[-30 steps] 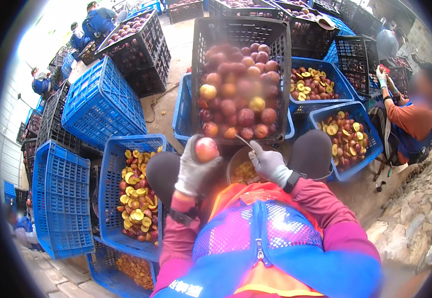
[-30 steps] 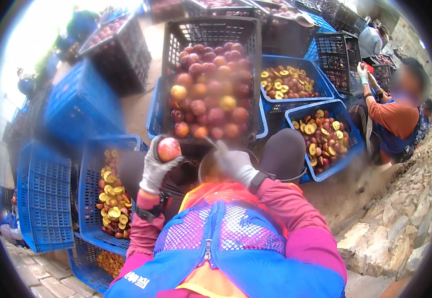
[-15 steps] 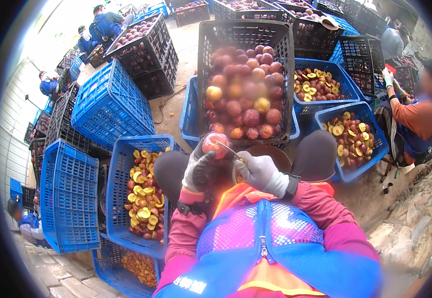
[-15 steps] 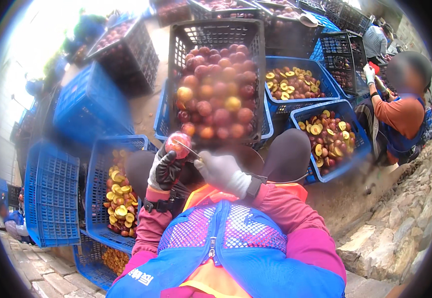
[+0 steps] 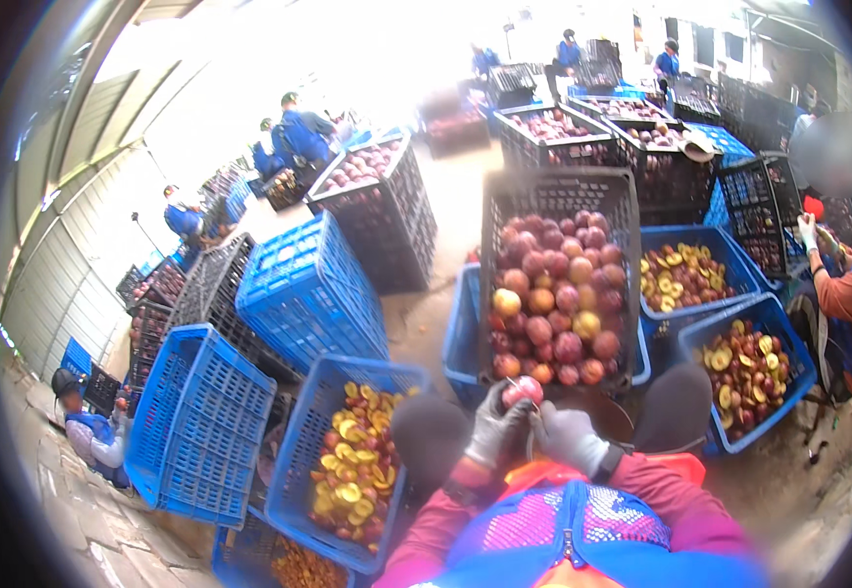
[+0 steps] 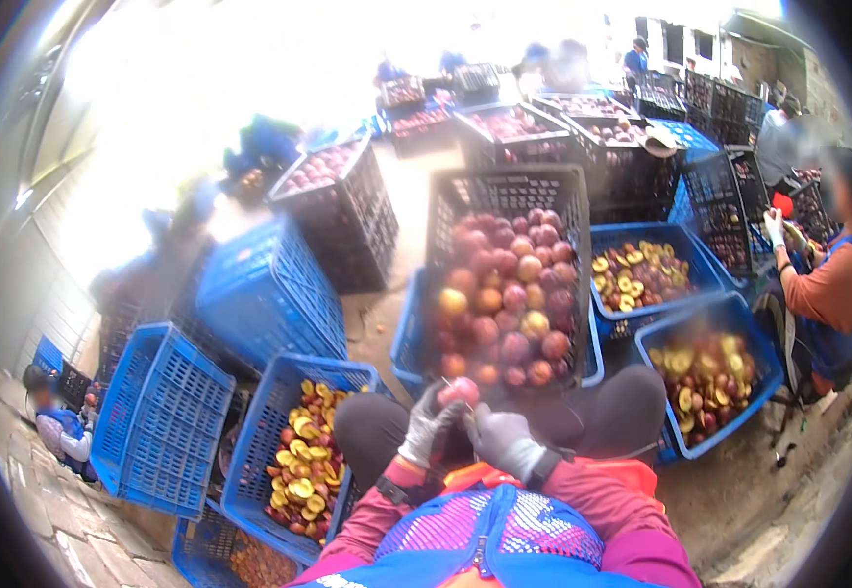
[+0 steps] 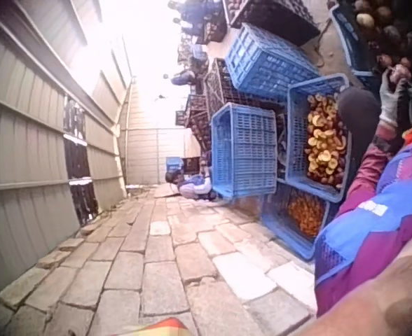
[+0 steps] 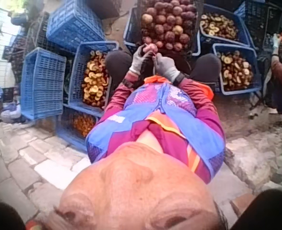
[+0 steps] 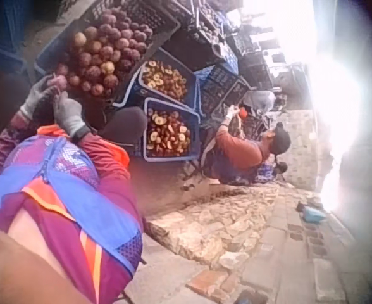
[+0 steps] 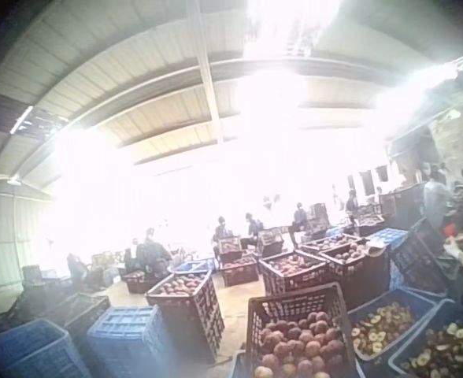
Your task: Slicing plums in half using a curved knife and placing them into a bowl.
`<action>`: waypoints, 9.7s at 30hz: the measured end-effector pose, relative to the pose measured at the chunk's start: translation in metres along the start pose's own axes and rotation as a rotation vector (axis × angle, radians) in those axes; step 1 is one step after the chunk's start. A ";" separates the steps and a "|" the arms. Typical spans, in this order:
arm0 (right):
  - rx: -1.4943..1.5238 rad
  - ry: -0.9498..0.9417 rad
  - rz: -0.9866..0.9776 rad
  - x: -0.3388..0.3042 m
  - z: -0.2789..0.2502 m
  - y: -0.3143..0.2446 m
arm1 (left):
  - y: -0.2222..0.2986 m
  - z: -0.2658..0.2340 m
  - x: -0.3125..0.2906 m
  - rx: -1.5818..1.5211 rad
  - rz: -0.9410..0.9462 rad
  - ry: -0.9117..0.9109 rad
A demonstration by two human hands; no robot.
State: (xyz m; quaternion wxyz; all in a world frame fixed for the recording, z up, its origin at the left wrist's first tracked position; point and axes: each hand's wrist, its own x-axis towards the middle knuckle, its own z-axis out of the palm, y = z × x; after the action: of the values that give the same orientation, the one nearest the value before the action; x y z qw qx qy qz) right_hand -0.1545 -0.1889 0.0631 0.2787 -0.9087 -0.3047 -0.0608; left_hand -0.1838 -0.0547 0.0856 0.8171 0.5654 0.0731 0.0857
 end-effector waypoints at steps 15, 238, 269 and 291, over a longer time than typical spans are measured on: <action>-0.032 -0.211 0.124 -0.001 -0.019 -0.007 | -0.049 -0.043 0.043 0.654 0.218 0.074; 0.383 0.031 0.002 -0.007 -0.025 0.035 | -0.016 0.008 0.020 0.283 0.119 -0.075; 0.097 -0.017 0.002 -0.030 -0.010 0.042 | -0.033 0.013 0.035 -0.469 -0.372 0.003; 1.151 0.080 0.295 0.017 -0.051 0.029 | 0.005 0.039 0.016 0.438 0.225 -0.195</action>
State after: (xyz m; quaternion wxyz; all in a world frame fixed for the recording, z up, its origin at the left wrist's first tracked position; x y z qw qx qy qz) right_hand -0.1207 -0.2274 0.0972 0.7432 -0.6414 -0.1484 0.1193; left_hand -0.1604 -0.0850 0.1041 0.6639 0.7388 -0.0524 0.1032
